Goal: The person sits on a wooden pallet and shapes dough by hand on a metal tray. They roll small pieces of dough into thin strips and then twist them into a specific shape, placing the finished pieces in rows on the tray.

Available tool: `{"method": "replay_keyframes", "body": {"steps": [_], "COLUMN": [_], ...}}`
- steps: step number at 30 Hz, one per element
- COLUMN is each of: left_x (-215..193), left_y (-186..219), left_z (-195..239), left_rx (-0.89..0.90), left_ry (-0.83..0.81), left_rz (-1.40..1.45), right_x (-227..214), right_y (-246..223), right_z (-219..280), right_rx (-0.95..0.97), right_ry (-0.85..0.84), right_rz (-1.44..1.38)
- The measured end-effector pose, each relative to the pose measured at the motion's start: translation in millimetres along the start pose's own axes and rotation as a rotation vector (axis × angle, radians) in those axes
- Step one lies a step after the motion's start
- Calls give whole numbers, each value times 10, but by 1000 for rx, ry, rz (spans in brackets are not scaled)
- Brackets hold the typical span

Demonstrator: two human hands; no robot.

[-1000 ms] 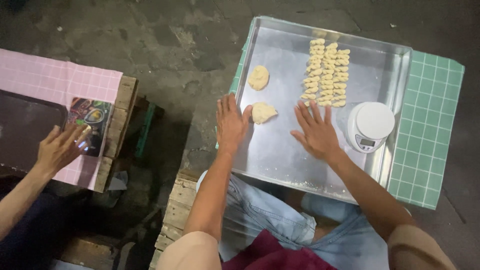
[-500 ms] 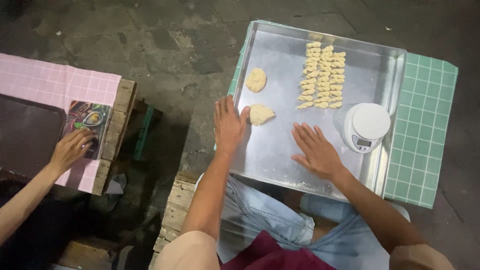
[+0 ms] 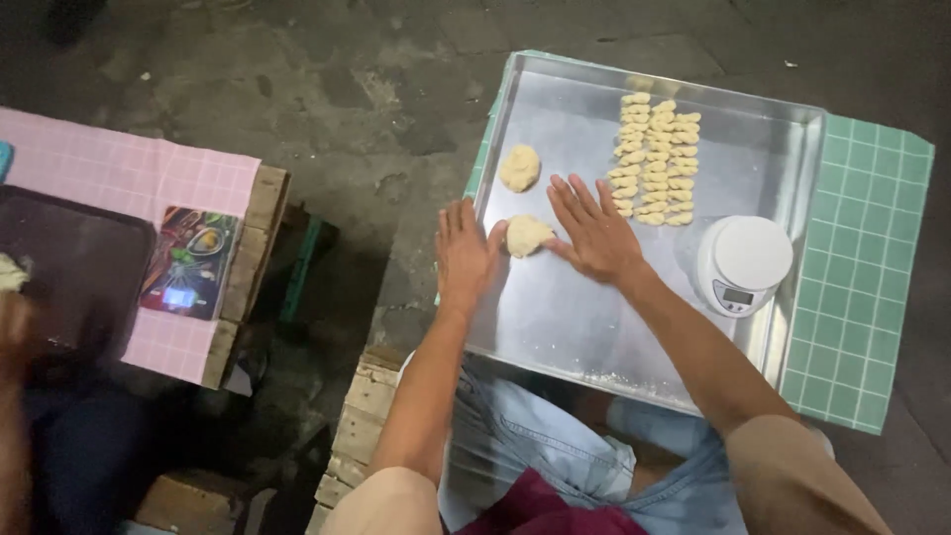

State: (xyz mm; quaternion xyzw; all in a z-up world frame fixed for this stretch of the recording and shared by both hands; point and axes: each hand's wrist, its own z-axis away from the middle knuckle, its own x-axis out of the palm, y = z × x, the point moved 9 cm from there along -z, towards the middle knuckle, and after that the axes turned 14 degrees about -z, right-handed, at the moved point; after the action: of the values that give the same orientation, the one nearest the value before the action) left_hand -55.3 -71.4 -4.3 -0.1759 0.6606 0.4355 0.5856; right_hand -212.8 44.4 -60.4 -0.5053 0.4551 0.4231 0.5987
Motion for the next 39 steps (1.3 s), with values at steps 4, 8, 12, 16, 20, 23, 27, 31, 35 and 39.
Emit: {"method": "replay_keyframes", "body": {"steps": [4, 8, 12, 16, 20, 23, 27, 31, 35, 39], "left_x": [-26, 29, -72, 23, 56, -23, 20, 48, 36, 60], "left_y": [42, 1, 45, -14, -2, 30, 3, 25, -1, -22], "left_z": [-11, 13, 67, 28, 3, 38, 25, 43, 47, 27], "left_rx": [16, 4, 13, 16, 29, 31, 37, 50, 45, 48], "left_ry": [9, -11, 5, 26, 43, 28, 38, 65, 77, 102], "left_rz": [-16, -7, 15, -7, -32, -20, -18, -2, -14, -22], "right_x": [74, 329, 376, 404, 185, 91, 191, 258, 398, 297], "right_y": [-36, -86, -214, -160, -173, -196, -193, -285, -170, -232], "right_z": [295, 931, 1594, 1648, 991, 639, 968, 1715, 1860, 1164], "right_rx": [14, 43, -13, -70, -61, -12, 66, -67, -108, -113], "right_ry": [49, -32, 11, 29, 3, 21, -39, -7, -27, 10], "right_rz": [29, -8, -5, -55, -38, -74, -47, -28, -53, -67]}}
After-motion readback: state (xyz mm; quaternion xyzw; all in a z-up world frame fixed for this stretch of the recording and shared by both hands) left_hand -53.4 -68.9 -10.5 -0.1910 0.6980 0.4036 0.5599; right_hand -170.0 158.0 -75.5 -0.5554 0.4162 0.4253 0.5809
